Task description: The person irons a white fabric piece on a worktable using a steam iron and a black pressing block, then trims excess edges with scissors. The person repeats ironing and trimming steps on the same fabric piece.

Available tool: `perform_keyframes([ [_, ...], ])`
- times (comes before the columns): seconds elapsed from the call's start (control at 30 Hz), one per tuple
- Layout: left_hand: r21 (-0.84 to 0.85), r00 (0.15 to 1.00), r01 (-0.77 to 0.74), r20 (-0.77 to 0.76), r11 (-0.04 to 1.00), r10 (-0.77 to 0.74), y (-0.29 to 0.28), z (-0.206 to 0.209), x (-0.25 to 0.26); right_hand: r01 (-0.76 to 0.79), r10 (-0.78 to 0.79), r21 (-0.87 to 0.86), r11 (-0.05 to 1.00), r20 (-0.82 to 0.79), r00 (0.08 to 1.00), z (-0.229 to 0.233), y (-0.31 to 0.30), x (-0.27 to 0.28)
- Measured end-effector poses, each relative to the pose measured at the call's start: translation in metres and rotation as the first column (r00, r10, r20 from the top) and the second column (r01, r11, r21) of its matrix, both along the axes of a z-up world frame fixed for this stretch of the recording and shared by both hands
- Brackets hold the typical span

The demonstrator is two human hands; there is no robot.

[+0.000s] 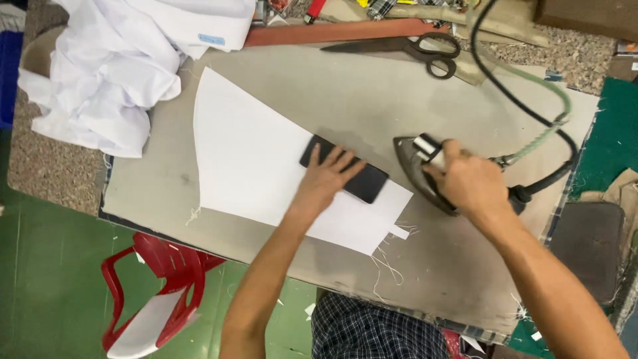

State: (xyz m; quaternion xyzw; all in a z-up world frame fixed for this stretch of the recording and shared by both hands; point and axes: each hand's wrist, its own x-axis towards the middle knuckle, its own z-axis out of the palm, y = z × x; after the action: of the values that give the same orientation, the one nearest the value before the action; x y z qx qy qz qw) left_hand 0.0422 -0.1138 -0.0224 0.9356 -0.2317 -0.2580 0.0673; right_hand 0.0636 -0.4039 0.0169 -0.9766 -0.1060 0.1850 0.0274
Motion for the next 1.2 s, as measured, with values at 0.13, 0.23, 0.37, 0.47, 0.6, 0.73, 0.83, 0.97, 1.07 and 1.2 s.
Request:
perform_keyframes([
  [0.13, -0.174, 0.958, 0.152, 0.270, 0.973, -0.101, -0.091, -0.044, -0.061, 0.030, -0.030, 0.005, 1.000, 0.107, 0.994, -0.027, -0.043, 0.023],
  [0.23, -0.279, 0.964, 0.153, 0.252, 0.948, -0.082, -0.145, -0.037, -0.090, -0.016, -0.034, 0.134, 0.991, 0.355, 0.934, -0.015, -0.056, 0.016],
  [0.37, -0.180, 0.961, 0.200, 0.228, 0.963, -0.157, -0.165, -0.050, -0.102, -0.279, 0.247, -0.024, 0.960, 0.543, 0.803, 0.017, -0.072, -0.031],
  [0.47, -0.151, 0.966, 0.218, 0.172, 0.964, -0.191, -0.165, -0.044, -0.099, -0.249, 0.312, -0.189, 0.950, 0.511, 0.801, 0.014, -0.081, -0.058],
  [0.6, -0.127, 0.963, 0.250, 0.134, 0.960, -0.234, -0.165, -0.046, -0.097, -0.323, 0.365, -0.201, 0.925, 0.706, 0.607, 0.011, -0.072, -0.054],
  [0.73, -0.179, 0.963, 0.238, 0.171, 0.955, -0.208, -0.132, -0.044, -0.068, -0.288, 0.381, -0.251, 0.924, 0.665, 0.642, 0.004, -0.079, -0.059],
  [0.83, -0.017, 0.947, 0.227, 0.238, 0.974, -0.217, -0.068, -0.059, -0.026, -0.297, 0.349, -0.187, 0.936, 0.583, 0.734, 0.001, -0.090, -0.061],
  [0.97, 0.206, 0.929, -0.004, 0.364, 0.978, -0.073, 0.055, -0.075, 0.027, -0.280, 0.333, -0.184, 0.942, 0.418, 0.845, -0.001, -0.112, -0.051],
  [1.07, 0.280, 0.925, -0.202, 0.370, 0.938, 0.089, 0.117, -0.060, 0.049, -0.165, 0.172, -0.054, 0.985, 0.168, 0.971, 0.022, -0.093, -0.010],
  [1.2, 0.327, 0.941, -0.296, 0.262, 0.898, 0.215, 0.154, -0.035, 0.069, 0.235, -0.154, 0.290, 0.928, -0.275, 0.949, 0.026, -0.051, 0.055],
])
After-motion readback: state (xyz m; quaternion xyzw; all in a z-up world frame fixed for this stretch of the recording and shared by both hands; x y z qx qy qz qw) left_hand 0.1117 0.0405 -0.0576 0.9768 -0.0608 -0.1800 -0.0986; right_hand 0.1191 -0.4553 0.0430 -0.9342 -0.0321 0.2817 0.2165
